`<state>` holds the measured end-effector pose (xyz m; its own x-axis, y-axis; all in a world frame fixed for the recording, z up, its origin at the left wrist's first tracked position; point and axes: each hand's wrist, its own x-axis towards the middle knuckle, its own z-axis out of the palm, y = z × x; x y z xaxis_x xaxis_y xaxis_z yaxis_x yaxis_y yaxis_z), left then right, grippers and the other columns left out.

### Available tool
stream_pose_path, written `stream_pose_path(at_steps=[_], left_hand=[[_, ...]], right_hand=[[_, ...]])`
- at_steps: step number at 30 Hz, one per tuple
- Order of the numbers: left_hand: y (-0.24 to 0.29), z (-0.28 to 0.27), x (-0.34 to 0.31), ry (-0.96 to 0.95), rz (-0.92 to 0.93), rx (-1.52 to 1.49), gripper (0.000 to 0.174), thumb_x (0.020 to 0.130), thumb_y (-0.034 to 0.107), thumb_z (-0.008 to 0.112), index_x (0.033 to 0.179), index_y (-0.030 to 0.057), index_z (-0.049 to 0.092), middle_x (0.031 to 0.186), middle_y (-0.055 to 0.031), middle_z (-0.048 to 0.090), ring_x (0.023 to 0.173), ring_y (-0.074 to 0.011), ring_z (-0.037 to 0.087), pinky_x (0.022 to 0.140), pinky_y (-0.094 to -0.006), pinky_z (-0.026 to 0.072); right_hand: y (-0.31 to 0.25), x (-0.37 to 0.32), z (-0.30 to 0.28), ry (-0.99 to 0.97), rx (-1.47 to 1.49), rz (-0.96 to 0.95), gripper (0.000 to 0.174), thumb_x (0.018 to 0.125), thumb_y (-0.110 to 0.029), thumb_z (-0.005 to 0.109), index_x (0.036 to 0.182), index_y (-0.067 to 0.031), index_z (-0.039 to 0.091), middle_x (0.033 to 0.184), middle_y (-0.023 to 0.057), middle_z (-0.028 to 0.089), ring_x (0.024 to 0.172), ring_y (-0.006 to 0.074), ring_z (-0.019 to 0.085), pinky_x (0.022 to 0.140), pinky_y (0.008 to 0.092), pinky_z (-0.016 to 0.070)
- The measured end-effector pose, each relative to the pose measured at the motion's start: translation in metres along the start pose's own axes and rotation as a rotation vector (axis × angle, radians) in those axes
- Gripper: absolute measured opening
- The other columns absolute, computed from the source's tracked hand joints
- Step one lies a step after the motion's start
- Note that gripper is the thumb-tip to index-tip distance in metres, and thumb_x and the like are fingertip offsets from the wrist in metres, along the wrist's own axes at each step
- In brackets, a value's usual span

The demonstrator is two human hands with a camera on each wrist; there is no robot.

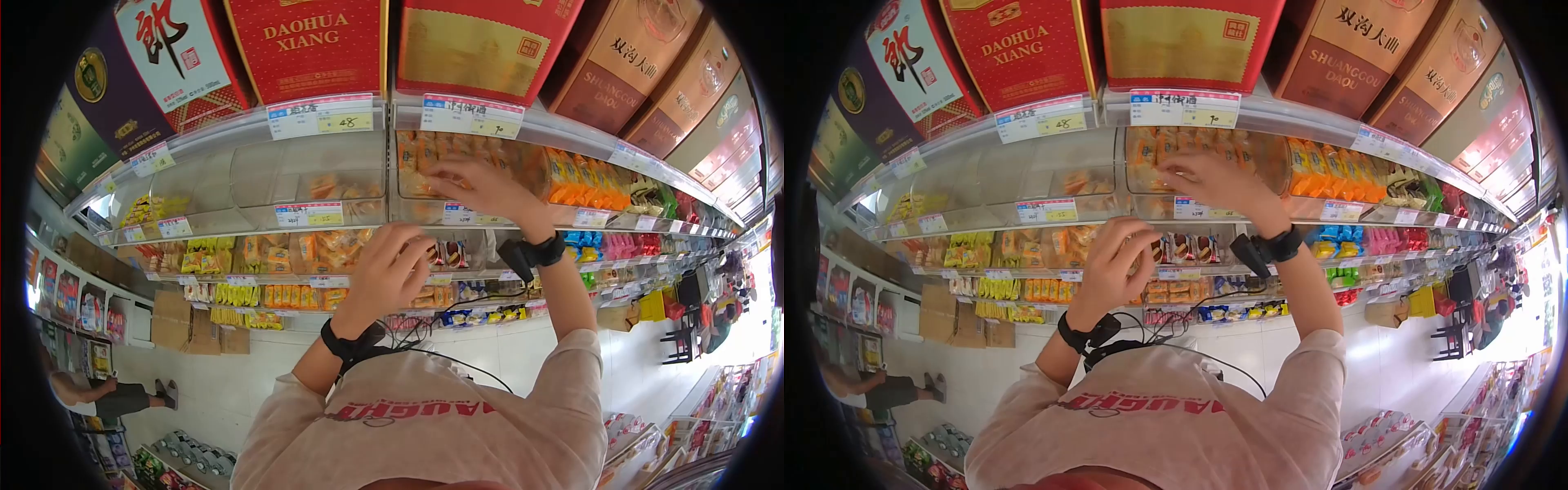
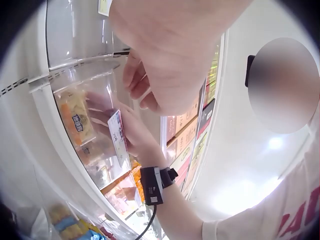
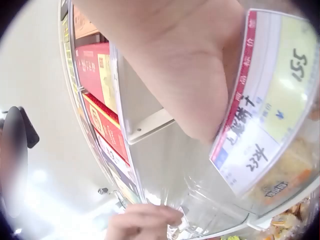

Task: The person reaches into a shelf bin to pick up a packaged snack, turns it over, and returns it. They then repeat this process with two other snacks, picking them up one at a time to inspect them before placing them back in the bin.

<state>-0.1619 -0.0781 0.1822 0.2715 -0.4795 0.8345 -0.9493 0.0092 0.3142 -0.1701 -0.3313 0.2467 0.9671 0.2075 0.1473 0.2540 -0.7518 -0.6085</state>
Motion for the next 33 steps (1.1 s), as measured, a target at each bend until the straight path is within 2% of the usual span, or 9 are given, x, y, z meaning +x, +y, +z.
stream_pose_path(at_steps=[4,7,10,13,19,22,25,28,33], left_hand=[[0.005,0.013,0.014,-0.037,-0.034,0.022,0.033,0.081,-0.007,0.073,0.113,0.0006,0.068,0.121,-0.0155,0.064,0.106,-0.0376,0.066,0.086,-0.0459,0.055],[0.006,0.018,0.025,-0.065,-0.062,0.035,0.035,0.083,-0.005,0.074,0.118,0.0005,0.067,0.125,-0.0163,0.063,0.11,-0.0388,0.065,0.089,-0.0468,0.0549],[0.007,0.021,0.038,-0.087,-0.096,0.076,0.037,0.085,0.0,0.075,0.122,0.0002,0.066,0.127,-0.0161,0.062,0.113,-0.0387,0.066,0.091,-0.0464,0.0552],[0.003,0.023,0.05,-0.148,-0.099,0.154,0.037,0.087,0.005,0.076,0.123,-0.0005,0.065,0.129,-0.0161,0.062,0.115,-0.0387,0.065,0.093,-0.0463,0.0555],[-0.006,0.026,0.047,-0.155,-0.135,0.128,0.043,0.088,0.011,0.079,0.126,-0.0013,0.064,0.13,-0.0167,0.061,0.119,-0.0396,0.063,0.099,-0.0477,0.0538],[-0.004,0.03,0.052,-0.167,-0.121,0.204,0.046,0.088,0.016,0.08,0.126,-0.0027,0.063,0.128,-0.0171,0.062,0.116,-0.0386,0.065,0.099,-0.0479,0.0534],[-0.004,0.036,0.064,-0.261,-0.133,0.279,0.051,0.087,0.027,0.082,0.122,-0.0043,0.064,0.124,-0.0178,0.064,0.112,-0.0378,0.066,0.097,-0.0478,0.0535],[-0.009,0.041,0.067,-0.367,-0.148,0.37,0.057,0.083,0.038,0.085,0.116,-0.0037,0.066,0.115,-0.0169,0.068,0.109,-0.0367,0.068,0.091,-0.0466,0.0552],[-0.014,0.044,0.077,-0.537,-0.252,0.356,0.058,0.077,0.044,0.09,0.109,-0.0007,0.069,0.103,-0.014,0.071,0.099,-0.0333,0.072,0.076,-0.0436,0.0583]], right_hand=[[0.004,-0.001,0.005,-0.006,-0.143,-0.049,0.04,0.111,-0.032,0.055,0.129,0.0006,0.068,0.127,0.0206,0.07,0.115,0.0368,0.066,0.095,0.04,0.0538],[0.0,-0.004,0.016,0.137,-0.128,-0.065,0.033,0.107,-0.03,0.056,0.108,0.0004,0.069,0.102,0.0242,0.072,0.098,0.0447,0.068,0.085,0.0517,0.0534],[0.002,-0.007,0.013,0.388,-0.046,-0.013,0.032,0.104,-0.027,0.054,0.098,-0.0003,0.069,0.09,0.0241,0.072,0.088,0.0454,0.07,0.079,0.0527,0.055],[-0.007,-0.006,0.02,0.484,-0.36,0.206,0.029,0.1,-0.025,0.056,0.088,-0.0015,0.068,0.075,0.0222,0.069,0.075,0.0443,0.07,0.073,0.0541,0.0555],[0.003,-0.012,0.015,0.328,-0.338,-0.137,0.024,0.096,-0.023,0.06,0.087,-0.0027,0.07,0.071,0.021,0.068,0.069,0.0425,0.07,0.067,0.0513,0.0572],[0.02,-0.005,0.017,0.433,-0.316,-0.332,0.024,0.096,-0.024,0.061,0.088,-0.003,0.071,0.071,0.0196,0.069,0.069,0.0411,0.071,0.065,0.0488,0.0574],[0.007,-0.005,0.021,0.63,-0.099,0.062,0.024,0.098,-0.024,0.061,0.091,-0.0036,0.072,0.071,0.0183,0.07,0.067,0.0407,0.071,0.062,0.049,0.0572],[-0.001,-0.003,0.026,0.765,-0.272,0.184,0.028,0.1,-0.027,0.061,0.089,-0.0037,0.073,0.07,0.0179,0.071,0.063,0.0408,0.07,0.06,0.0493,0.0577],[0.001,-0.003,0.028,0.634,-0.438,0.206,0.035,0.101,-0.032,0.061,0.084,-0.0036,0.074,0.066,0.0203,0.069,0.061,0.0412,0.071,0.058,0.0497,0.0582]])
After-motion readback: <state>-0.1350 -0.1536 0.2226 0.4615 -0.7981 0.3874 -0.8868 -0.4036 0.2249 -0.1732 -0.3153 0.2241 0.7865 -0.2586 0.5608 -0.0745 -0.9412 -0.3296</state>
